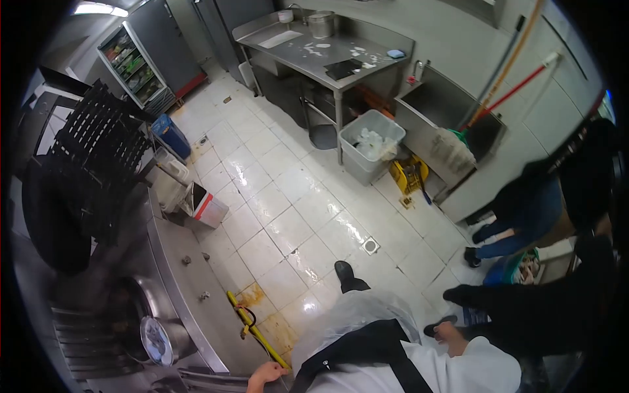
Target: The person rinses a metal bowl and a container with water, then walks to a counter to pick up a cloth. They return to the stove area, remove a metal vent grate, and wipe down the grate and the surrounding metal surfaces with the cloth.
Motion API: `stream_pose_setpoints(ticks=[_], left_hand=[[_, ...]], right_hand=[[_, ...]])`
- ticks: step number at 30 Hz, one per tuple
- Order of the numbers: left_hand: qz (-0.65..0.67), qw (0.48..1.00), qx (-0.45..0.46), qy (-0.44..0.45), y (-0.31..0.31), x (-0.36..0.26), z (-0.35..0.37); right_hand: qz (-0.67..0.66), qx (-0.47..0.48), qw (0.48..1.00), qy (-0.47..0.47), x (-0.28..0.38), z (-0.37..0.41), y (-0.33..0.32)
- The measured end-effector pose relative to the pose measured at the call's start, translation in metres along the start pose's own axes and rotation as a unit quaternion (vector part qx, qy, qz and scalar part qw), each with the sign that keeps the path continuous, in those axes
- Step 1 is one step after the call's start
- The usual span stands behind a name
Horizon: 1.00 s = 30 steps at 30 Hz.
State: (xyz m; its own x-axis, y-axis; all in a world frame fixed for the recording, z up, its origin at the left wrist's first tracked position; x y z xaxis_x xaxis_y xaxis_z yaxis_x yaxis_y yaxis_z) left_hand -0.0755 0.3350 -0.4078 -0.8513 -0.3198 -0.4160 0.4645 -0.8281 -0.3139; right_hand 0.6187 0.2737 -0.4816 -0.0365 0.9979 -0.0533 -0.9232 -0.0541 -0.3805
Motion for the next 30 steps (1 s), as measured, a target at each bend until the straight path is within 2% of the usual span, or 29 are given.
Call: stream_pose_setpoints(ticks=[1, 3, 5, 6, 9, 12, 15, 17, 18, 21, 25, 27, 29, 30], left_hand=[[0.054, 0.998, 0.012, -0.021, -0.007, -0.002, -0.004], [0.160, 0.984, 0.038, -0.068, -0.020, -0.007, -0.006], [0.172, 0.980, -0.005, -0.098, -0.039, -0.013, -0.008], [0.178, 0.977, -0.028, -0.111, -0.051, -0.017, -0.010], [0.212, 0.973, -0.079, 0.048, -0.061, 0.044, -0.016], [0.153, 0.957, -0.195, -0.151, -0.094, 0.028, -0.005], [0.091, 0.929, -0.276, -0.228, -0.121, 0.006, -0.004], [0.241, 0.901, -0.262, -0.249, -0.130, -0.006, -0.010], [0.308, 0.882, -0.246, -0.259, -0.137, -0.012, -0.014], [0.335, 0.909, -0.177, -0.174, -0.174, -0.068, -0.022], [0.359, 0.889, -0.105, -0.264, -0.186, -0.029, -0.087], [0.330, 0.902, -0.093, -0.264, -0.249, -0.058, -0.113], [0.332, 0.891, -0.082, -0.299, -0.320, -0.101, -0.140], [0.377, 0.844, -0.065, -0.376, -0.346, -0.086, -0.169]], right_hand=[[0.089, 0.006, 0.994, -0.063, 0.027, -0.013, -0.011], [0.104, 0.017, 0.991, -0.082, 0.080, -0.033, -0.025], [-0.044, 0.021, 0.999, 0.001, 0.143, -0.042, -0.040], [-0.025, 0.004, 0.999, -0.022, 0.178, -0.046, -0.051], [-0.004, -0.016, 0.996, -0.082, 0.287, -0.051, -0.074], [-0.011, -0.023, 0.982, -0.187, 0.396, -0.052, -0.085], [-0.029, -0.002, 0.956, -0.292, 0.504, -0.047, -0.073], [-0.012, -0.019, 0.927, -0.373, 0.564, -0.029, -0.057], [-0.044, 0.017, 0.927, -0.372, 0.587, -0.007, -0.046], [-0.049, 0.067, 0.918, -0.387, 0.630, 0.038, -0.016], [0.003, 0.108, 0.919, -0.379, 0.644, 0.051, 0.004], [0.049, 0.089, 0.915, -0.390, 0.636, 0.024, 0.003], [0.050, 0.061, 0.948, -0.310, 0.625, 0.009, -0.009], [0.046, 0.032, 0.960, -0.275, 0.619, 0.000, -0.018]])
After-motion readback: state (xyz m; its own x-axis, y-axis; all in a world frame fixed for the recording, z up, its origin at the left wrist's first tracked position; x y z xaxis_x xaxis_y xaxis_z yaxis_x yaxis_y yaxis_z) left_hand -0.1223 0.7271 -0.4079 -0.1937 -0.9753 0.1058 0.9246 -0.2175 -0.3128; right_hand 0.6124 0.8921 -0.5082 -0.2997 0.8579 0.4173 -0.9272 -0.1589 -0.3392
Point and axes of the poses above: each hand's wrist, its own z-axis away from the middle knuckle, its own y-axis out of the palm, x = y × z, the point moved 2 cm from there along -z, towards the middle knuckle, and after that the axes turned 9 degrees about y, right-handed, at the moved point
